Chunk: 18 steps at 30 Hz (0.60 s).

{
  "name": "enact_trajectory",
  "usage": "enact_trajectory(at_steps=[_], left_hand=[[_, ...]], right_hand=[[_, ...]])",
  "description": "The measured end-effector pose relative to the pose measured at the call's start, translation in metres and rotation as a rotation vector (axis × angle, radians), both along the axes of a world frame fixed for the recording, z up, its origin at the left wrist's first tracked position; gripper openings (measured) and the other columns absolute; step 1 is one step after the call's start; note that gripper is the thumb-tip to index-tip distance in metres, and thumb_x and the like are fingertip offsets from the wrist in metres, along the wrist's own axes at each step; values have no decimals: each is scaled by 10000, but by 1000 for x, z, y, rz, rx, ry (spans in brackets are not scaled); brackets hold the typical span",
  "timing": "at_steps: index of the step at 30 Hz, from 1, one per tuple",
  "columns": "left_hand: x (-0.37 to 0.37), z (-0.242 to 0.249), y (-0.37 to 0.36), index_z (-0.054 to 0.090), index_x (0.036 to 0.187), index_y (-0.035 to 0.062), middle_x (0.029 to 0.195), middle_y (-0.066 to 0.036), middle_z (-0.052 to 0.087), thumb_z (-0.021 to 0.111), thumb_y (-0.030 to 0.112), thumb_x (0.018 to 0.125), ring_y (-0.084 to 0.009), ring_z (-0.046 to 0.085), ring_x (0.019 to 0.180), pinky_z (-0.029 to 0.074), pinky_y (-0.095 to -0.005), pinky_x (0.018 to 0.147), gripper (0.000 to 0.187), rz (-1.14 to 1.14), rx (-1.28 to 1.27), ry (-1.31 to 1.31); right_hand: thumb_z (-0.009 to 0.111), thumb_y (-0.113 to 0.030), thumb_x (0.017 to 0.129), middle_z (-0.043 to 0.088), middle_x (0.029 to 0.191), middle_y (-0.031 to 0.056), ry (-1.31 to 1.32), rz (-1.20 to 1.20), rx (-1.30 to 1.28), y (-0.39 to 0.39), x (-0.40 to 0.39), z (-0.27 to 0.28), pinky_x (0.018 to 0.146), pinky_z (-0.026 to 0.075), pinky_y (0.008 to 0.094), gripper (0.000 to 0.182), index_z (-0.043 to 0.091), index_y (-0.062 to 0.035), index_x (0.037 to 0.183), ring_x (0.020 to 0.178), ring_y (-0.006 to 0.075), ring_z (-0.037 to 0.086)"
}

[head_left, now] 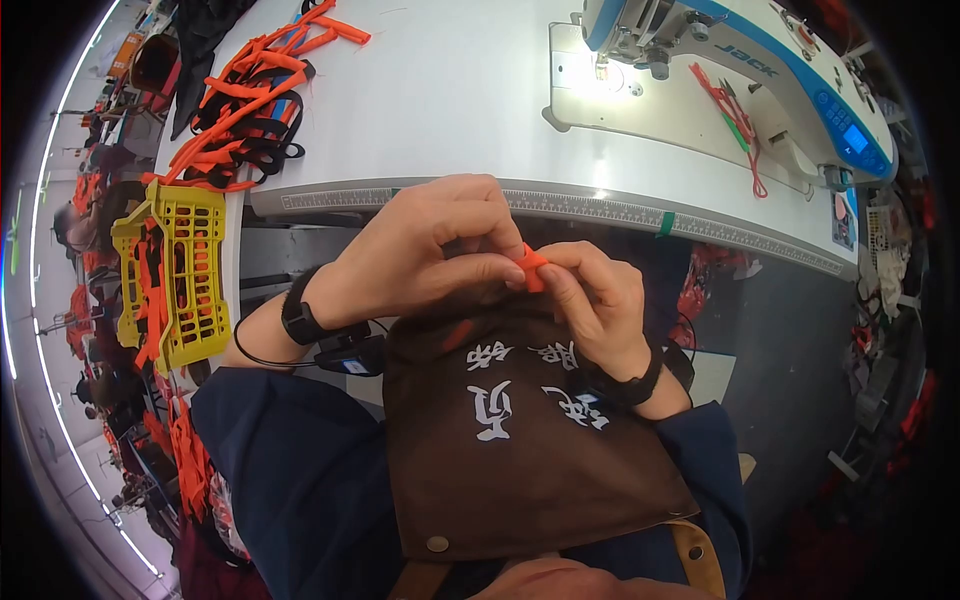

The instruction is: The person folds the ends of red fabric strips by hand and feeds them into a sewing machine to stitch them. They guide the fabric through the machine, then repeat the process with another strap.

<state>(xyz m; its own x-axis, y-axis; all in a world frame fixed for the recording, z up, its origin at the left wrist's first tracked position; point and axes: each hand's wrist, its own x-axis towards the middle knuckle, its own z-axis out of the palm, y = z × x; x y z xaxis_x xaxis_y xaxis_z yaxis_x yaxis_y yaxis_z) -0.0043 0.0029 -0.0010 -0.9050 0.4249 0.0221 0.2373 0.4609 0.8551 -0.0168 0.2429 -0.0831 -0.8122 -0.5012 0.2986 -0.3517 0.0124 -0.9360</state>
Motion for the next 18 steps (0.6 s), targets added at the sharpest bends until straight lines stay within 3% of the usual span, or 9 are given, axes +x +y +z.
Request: enact_trajectory(at_steps=[10,18], left_hand=[[-8,2,-6,706,965,48,936,-33,646,884,190,891,-197,629,906,521,-337,797,239,-117,-49,88],[-2,-2,2,744,973,75,1076,-54,735,914,199,848,-225,656,963,525,-349,868,244,11,-50,239]], right_hand=[[722,-66,1025,758,809,57,-34,-1,-20,0,3,-2,549,497,274,82,768,-31,1083,593,152,675],[793,33,905,770,848,86,564,-206,9,-11,-6,-12,555,527,299,226,767,14,1129,603,208,700]])
